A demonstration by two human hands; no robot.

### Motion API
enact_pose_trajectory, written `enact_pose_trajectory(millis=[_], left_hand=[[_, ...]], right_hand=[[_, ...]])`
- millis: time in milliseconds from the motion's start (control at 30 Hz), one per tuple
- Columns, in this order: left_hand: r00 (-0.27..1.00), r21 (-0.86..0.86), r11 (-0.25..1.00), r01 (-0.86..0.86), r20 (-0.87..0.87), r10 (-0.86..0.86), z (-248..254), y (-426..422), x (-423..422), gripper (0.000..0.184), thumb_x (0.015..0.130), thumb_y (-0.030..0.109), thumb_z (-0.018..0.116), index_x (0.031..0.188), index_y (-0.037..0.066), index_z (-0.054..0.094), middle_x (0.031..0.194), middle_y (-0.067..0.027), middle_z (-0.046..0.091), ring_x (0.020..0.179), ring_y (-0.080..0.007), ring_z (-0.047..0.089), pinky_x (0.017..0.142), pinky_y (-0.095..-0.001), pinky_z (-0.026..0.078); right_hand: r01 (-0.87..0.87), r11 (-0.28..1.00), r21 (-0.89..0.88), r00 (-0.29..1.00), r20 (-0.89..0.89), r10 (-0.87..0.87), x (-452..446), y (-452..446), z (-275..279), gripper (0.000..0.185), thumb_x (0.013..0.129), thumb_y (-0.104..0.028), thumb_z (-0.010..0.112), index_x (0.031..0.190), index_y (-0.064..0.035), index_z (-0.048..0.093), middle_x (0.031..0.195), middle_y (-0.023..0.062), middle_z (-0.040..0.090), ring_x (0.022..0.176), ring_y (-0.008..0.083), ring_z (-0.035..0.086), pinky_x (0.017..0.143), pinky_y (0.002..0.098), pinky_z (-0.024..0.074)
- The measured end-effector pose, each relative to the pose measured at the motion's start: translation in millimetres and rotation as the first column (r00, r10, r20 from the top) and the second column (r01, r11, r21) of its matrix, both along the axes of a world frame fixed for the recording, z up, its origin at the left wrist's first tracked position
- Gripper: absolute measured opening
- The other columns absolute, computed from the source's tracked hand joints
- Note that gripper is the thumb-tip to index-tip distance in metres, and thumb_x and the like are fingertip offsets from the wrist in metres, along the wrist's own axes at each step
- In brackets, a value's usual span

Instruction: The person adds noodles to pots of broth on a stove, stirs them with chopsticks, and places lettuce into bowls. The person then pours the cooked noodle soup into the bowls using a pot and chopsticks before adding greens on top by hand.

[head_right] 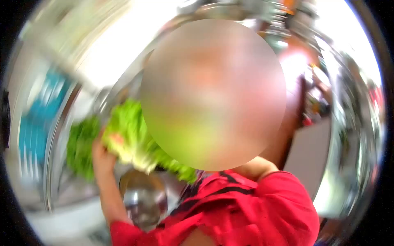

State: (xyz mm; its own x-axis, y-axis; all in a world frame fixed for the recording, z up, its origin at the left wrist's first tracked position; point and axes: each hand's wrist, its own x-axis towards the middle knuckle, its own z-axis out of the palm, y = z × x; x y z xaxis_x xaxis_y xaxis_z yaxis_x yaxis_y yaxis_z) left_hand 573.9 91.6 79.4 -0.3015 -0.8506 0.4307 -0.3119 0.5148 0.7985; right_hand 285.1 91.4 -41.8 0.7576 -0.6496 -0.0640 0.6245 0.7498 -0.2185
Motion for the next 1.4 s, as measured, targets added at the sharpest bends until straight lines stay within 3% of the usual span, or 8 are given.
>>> enact_pose_trajectory(millis=[100,167,267,433,700,1033,1167,1400], left_hand=[[0.995,0.370,0.929,-0.009,0.096,-0.029,-2.1,-19.4,-109.3,0.026,0.075,-0.007,0.056,0.098,0.002,0.064,0.086,-0.0106,0.066,0.079,-0.0181,0.063,0.067,-0.0263,0.048],[0.898,0.107,0.923,0.370,0.213,-0.385,-11.6,-43.6,-194.8,0.025,0.069,-0.010,0.056,0.087,0.003,0.067,0.083,-0.0095,0.063,0.075,-0.0182,0.062,0.064,-0.0265,0.047],[0.755,0.210,0.752,0.625,0.082,-0.650,-18.8,-52.5,-341.4,0.021,0.066,-0.009,0.060,0.082,0.002,0.067,0.084,-0.0088,0.059,0.075,-0.0179,0.060,0.064,-0.0273,0.046],[0.524,0.386,0.466,0.796,-0.054,-0.850,-38.9,-53.1,-563.6,0.019,0.076,-0.007,0.059,0.092,0.001,0.065,0.099,-0.0068,0.057,0.086,-0.0132,0.058,0.072,-0.0232,0.046],[0.429,0.462,0.158,0.873,-0.571,-0.700,-56.5,-30.8,-774.4,0.041,0.087,-0.003,0.057,0.125,0.001,0.045,0.112,-0.0097,0.056,0.104,-0.0206,0.058,0.087,-0.0322,0.049],[0.556,0.638,0.143,0.757,-0.514,-0.653,-135.9,-191.8,-932.4,0.016,0.092,0.008,0.053,0.105,0.000,0.058,0.094,-0.0077,0.062,0.081,-0.0159,0.062,0.071,-0.0267,0.051],[0.498,0.616,0.089,0.783,-0.534,-0.683,-131.8,-272.8,-1056.9,0.016,0.092,0.008,0.053,0.107,0.002,0.058,0.095,-0.0059,0.061,0.085,-0.0140,0.059,0.075,-0.0264,0.049],[0.302,0.614,-0.121,0.780,-0.538,-0.787,-121.2,-319.4,-1269.4,0.017,0.092,0.008,0.054,0.108,0.001,0.058,0.095,-0.0056,0.061,0.084,-0.0140,0.058,0.073,-0.0260,0.048]], right_hand=[[0.062,0.987,0.146,0.994,0.083,-0.075,-80.7,20.4,4.3,0.028,0.083,-0.024,0.067,0.103,-0.0082,0.056,0.097,0.0061,0.061,0.088,0.0203,0.060,0.075,0.0333,0.0507],[0.297,0.889,0.349,0.955,-0.090,-0.284,-140.9,48.2,11.0,0.028,0.079,-0.021,0.073,0.098,-0.0100,0.056,0.091,0.0023,0.060,0.081,0.0167,0.060,0.070,0.0307,0.0510],[0.442,0.897,0.000,0.823,-0.399,-0.405,-240.7,72.4,5.0,0.030,0.079,-0.022,0.073,0.102,-0.0096,0.058,0.094,0.0003,0.062,0.083,0.0115,0.059,0.072,0.0280,0.0494],[0.672,0.715,-0.192,0.698,-0.158,-0.699,-434.8,120.1,-3.2,0.054,0.083,-0.018,0.068,0.131,-0.0045,0.045,0.126,0.0070,0.054,0.109,0.0163,0.055,0.093,0.0322,0.0465],[0.958,0.257,-0.130,0.235,-0.162,-0.958,-626.0,184.6,25.2,0.053,0.088,-0.015,0.061,0.135,-0.0081,0.039,0.133,0.0104,0.048,0.116,0.0228,0.052,0.097,0.0399,0.0452],[0.984,-0.151,-0.095,-0.169,-0.227,-0.959,-786.9,142.0,-52.6,0.043,0.092,-0.019,0.055,0.130,-0.0022,0.044,0.126,0.0134,0.053,0.111,0.0236,0.055,0.095,0.0381,0.0467],[0.890,-0.245,-0.385,-0.373,-0.304,-0.877,-864.7,101.1,-23.8,0.045,0.090,-0.025,0.058,0.129,-0.0043,0.045,0.124,0.0123,0.054,0.109,0.0232,0.056,0.090,0.0379,0.0479],[0.768,-0.595,-0.238,-0.637,-0.374,-0.673,-979.5,47.5,-0.8,0.046,0.094,-0.027,0.043,0.131,0.0016,0.040,0.126,0.0202,0.049,0.110,0.0333,0.052,0.091,0.0442,0.0468]])
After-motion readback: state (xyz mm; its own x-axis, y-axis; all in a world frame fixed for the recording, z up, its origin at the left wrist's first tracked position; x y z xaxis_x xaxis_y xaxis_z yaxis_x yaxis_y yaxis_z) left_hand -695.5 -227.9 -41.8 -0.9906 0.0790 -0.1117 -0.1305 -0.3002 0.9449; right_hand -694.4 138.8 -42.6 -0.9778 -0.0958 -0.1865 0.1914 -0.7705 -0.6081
